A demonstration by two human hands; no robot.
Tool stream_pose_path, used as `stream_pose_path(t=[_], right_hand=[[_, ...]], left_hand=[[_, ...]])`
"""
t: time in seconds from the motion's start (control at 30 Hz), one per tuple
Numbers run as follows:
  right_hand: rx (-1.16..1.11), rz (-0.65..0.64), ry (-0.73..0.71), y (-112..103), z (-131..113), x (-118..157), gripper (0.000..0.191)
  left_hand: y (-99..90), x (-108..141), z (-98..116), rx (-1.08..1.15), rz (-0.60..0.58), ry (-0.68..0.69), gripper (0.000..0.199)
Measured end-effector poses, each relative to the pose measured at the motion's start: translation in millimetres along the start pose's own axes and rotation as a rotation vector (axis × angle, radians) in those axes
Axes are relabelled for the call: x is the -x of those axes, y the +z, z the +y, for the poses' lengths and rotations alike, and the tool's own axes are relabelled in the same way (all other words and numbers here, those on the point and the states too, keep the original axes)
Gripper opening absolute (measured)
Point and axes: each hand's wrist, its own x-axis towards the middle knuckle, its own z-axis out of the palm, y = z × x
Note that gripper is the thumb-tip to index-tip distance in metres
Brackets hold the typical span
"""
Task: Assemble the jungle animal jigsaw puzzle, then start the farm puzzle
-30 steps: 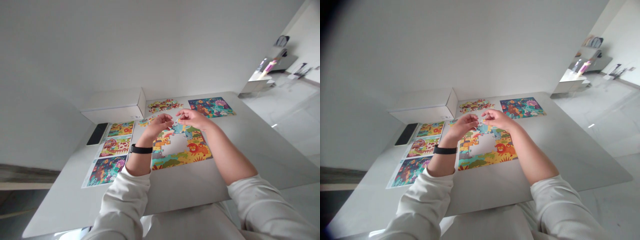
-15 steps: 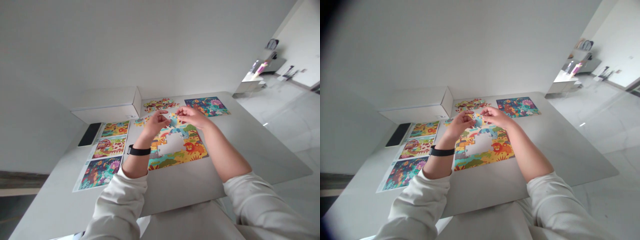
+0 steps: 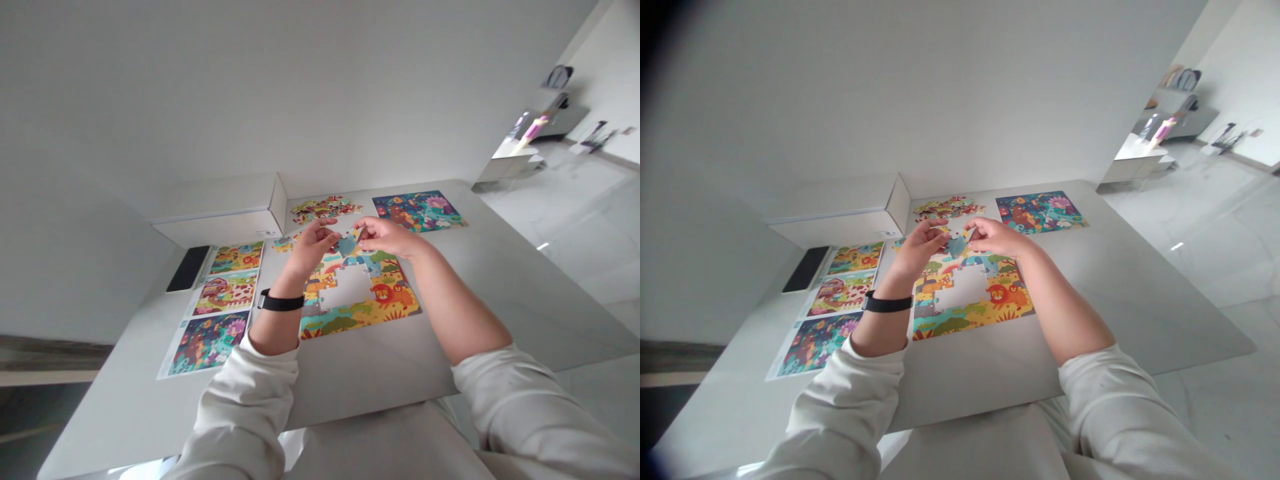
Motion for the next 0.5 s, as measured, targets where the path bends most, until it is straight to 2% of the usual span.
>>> stream_pose_path(t=[0.1,0.2,0.33,0.43,0.5], right_hand=[[0.008,0.006,0.006,6,2,-3,0.041],[-0.025,0.073,-0.008,8,3,-6,0.033],[-0.089,0.154,-0.014,7,6,-8,0.043],[-0.095,0.141,-0.001,8,7,-7,0.044],[-0.109,0.089,0.024,9,6,-5,0.046]], left_hand=[[2.2,3,1,0.018,0.037,0.006,0.046],[4.0,4,-2,0.039,0.055,0.001,0.052],[4.7,0,-10,0.071,0.000,-0.063,0.056],[4.6,-2,-11,0.104,0.019,-0.057,0.053],[4.1,-2,-9,0.120,0.064,-0.038,0.051]])
